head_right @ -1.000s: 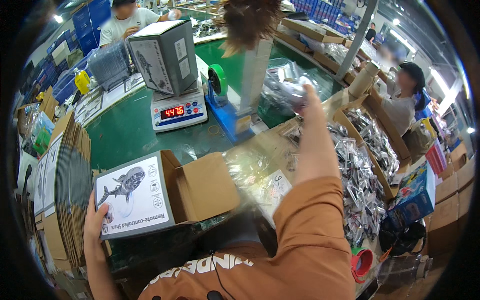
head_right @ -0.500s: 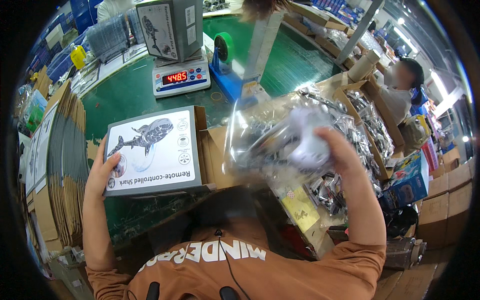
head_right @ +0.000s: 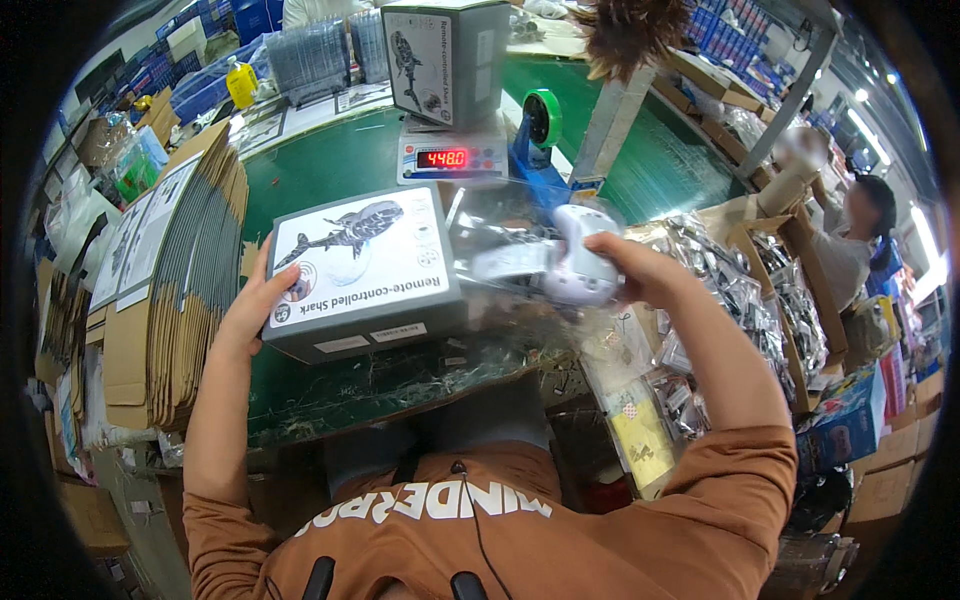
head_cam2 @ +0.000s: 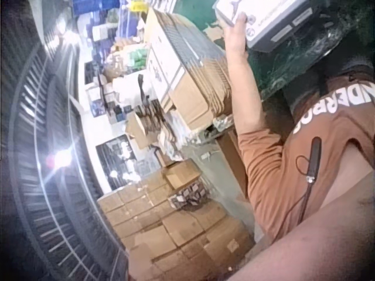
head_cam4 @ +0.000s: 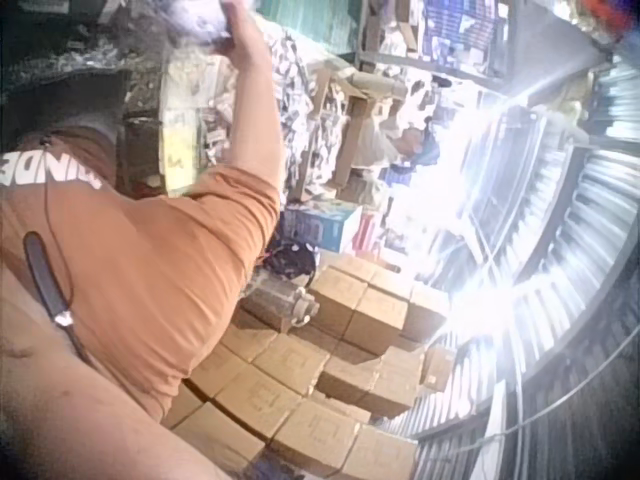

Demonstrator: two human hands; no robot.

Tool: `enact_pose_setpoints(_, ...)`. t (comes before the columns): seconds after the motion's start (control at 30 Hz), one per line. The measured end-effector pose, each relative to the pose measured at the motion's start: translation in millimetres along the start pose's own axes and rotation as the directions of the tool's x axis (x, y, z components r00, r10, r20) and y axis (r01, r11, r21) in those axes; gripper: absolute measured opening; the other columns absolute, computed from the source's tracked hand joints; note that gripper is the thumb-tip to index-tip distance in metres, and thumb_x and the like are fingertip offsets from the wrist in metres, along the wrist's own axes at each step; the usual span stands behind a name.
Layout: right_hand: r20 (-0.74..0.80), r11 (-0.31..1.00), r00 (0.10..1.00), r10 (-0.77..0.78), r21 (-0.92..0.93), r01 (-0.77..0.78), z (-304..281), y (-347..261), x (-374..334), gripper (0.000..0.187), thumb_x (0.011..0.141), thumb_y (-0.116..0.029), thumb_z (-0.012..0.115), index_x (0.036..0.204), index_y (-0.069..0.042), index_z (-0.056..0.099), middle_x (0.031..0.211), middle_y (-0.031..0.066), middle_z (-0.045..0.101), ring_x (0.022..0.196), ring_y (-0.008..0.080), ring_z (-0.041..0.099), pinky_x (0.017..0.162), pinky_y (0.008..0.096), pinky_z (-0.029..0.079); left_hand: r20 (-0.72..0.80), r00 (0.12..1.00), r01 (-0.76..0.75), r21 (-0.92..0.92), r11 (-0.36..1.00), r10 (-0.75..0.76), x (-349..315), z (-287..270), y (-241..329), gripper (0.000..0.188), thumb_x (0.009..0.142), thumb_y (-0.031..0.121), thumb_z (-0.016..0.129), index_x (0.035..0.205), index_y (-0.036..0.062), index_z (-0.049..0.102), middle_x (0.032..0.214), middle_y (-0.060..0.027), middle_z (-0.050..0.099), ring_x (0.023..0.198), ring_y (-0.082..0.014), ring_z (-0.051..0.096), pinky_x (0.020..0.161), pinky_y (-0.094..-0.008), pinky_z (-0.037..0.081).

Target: The person repeatedly places a remote-controlled shark toy and its controller into a product box, seals the box with tape, weighs it on a digital scale, and places it into a larger shipping carton. The process is repeated for multiple units throughout the clip.

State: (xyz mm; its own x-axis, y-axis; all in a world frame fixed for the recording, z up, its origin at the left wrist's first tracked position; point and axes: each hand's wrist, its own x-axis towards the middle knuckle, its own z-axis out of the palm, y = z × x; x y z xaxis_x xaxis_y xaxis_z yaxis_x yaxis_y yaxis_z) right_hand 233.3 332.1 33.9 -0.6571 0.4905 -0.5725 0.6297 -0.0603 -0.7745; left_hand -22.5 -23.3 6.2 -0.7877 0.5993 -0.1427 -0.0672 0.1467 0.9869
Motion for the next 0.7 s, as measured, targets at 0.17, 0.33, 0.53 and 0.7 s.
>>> enact_pose_setpoints(0.17,0.193,0.992,0.981,0.021,-0.127,0.004,-7.8,-16.0,14.0,0.052,0.083,-0.045,0.048,0.120,-0.009,0.049,0.102,0.0075,0.062,0.081,0.0198,0.063,0.064,0.0362,0.051,0.004,0.996,0.090,0.083,0.993,-0.090,5.6,4.1,7.9,0.079,0.081,0.023,0.062,0.145,0.0165,0.015,0.127,-0.0193,0.046,0.102,-0.0238,0.057,0.081,-0.0328,0.047)
enact_pose_setpoints(0.33,0.367,0.989,0.921,-0.132,-0.011,0.146,118.5,-51.9,53.2,0.081,0.079,-0.068,0.045,0.131,-0.006,0.038,0.117,0.0130,0.055,0.104,0.0241,0.056,0.087,0.0466,0.044,0.063,0.998,-0.007,-0.015,1.000,0.008,5.3,2.7,8.5,0.082,0.079,0.023,0.065,0.144,0.0161,0.017,0.131,-0.0199,0.041,0.109,-0.0268,0.052,0.084,-0.0343,0.046)
enact_pose_setpoints(0.53,0.426,0.661,0.692,-0.583,-0.245,0.709,138.1,-143.5,-1.0,0.089,0.072,-0.054,0.066,0.126,0.009,0.036,0.110,0.0194,0.056,0.095,0.0252,0.058,0.080,0.0336,0.047,-0.027,0.997,-0.075,-0.272,0.959,0.070,-49.4,10.2,-22.6,0.071,0.088,0.035,0.058,0.140,0.0111,0.016,0.127,-0.0147,0.042,0.114,-0.0236,0.044,0.091,-0.0377,0.042)
enact_pose_setpoints(0.7,0.591,-0.173,0.425,-0.685,-0.699,0.694,154.9,-176.7,-47.3,0.075,0.069,-0.041,0.070,0.122,0.004,0.042,0.102,0.0211,0.059,0.092,0.0366,0.059,0.081,0.0382,0.047,0.505,0.862,-0.418,0.757,0.502,-0.043,-99.7,32.9,15.1,0.034,0.081,0.029,0.060,0.099,0.0003,0.060,0.098,-0.0191,0.062,0.084,-0.0335,0.061,0.071,-0.0382,0.050)
